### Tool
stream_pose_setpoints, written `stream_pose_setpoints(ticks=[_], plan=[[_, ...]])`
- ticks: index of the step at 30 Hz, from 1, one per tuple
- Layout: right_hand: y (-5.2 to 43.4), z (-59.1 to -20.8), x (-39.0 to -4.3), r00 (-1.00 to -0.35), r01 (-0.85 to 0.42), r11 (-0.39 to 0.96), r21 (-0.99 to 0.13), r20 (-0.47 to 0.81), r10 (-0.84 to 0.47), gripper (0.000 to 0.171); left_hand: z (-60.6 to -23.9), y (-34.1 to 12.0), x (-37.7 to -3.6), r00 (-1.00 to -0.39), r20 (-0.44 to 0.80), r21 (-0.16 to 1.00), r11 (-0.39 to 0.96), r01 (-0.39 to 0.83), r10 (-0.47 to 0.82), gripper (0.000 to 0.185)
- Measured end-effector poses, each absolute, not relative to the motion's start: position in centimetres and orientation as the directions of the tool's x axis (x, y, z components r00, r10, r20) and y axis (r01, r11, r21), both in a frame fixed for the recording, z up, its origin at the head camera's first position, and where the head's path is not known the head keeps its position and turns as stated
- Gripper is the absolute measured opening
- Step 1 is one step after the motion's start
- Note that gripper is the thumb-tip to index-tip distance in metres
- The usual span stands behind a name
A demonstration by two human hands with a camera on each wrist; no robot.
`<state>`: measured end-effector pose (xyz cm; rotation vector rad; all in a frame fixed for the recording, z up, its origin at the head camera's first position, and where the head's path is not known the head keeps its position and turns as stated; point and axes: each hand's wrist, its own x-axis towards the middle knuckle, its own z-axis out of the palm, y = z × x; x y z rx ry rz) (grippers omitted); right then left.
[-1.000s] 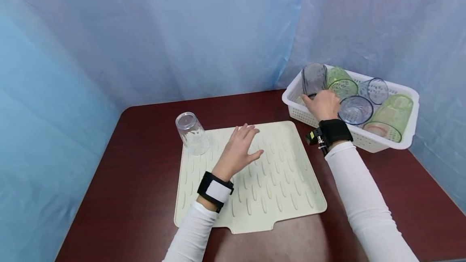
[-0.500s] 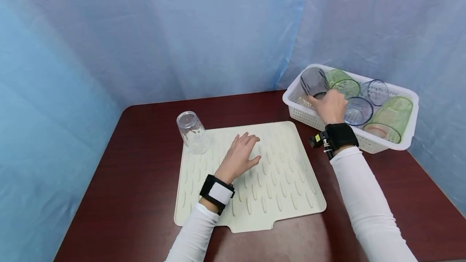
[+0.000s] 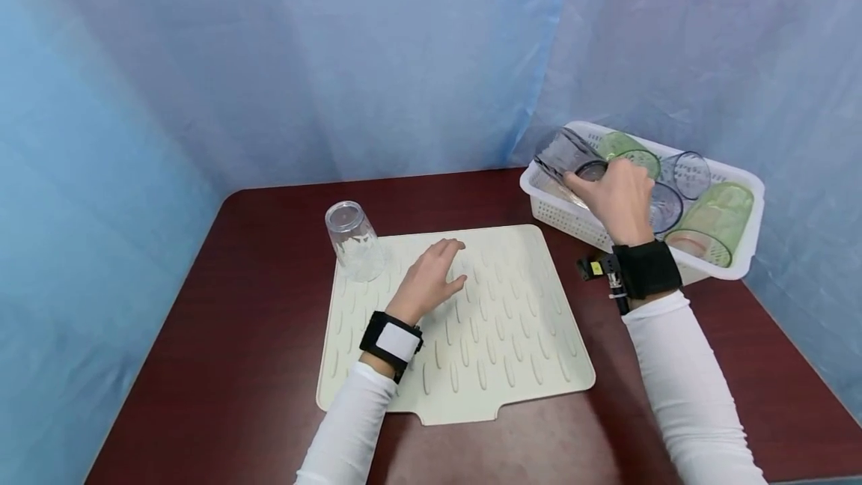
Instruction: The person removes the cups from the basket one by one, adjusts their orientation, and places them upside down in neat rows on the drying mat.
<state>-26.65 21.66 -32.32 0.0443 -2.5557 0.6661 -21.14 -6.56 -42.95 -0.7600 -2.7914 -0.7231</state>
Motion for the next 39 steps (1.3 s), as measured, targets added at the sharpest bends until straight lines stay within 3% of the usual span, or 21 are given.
stream_pose_setpoints(ticks=[2,8,15,21,28,34,39], plan=[[22.2,-33.5,-27.7,-0.868,-0.189,0.867,-0.461,0.491,0.072,0.053,-42.8,-6.9,-21.6,-0.856,0.294,0.403,0.757,0.515,0.426,0.050],[26.3,-44.7,-36.3,-0.785,-0.247,0.912,-0.328,0.620,0.010,0.051,-42.0,-7.7,-22.7,-0.859,0.342,0.391,0.774,0.498,0.380,0.056],[17.1,-35.5,-24.2,-0.862,-0.365,0.830,-0.423,0.489,-0.129,0.050,-41.2,-7.9,-24.0,-0.816,0.445,0.375,0.750,0.545,0.370,0.072],[13.2,-35.3,-20.6,-0.869,-0.425,0.819,-0.386,0.428,-0.250,0.054,-41.2,-7.7,-24.2,-0.786,0.456,0.393,0.697,0.599,0.418,0.093],[10.5,-34.7,-18.7,-0.913,-0.373,0.835,-0.406,0.322,-0.251,0.058,-42.4,-7.4,-23.8,-0.758,0.459,0.364,0.680,0.637,0.464,0.097],[10.4,-34.8,-18.4,-0.908,-0.366,0.838,-0.405,0.350,-0.228,0.055,-42.7,-7.0,-23.6,-0.752,0.476,0.323,0.705,0.632,0.456,0.090],[11.7,-36.1,-19.0,-0.905,-0.383,0.800,-0.462,0.360,-0.225,0.068,-42.3,-6.5,-23.6,-0.783,0.437,0.358,0.713,0.603,0.443,0.087]])
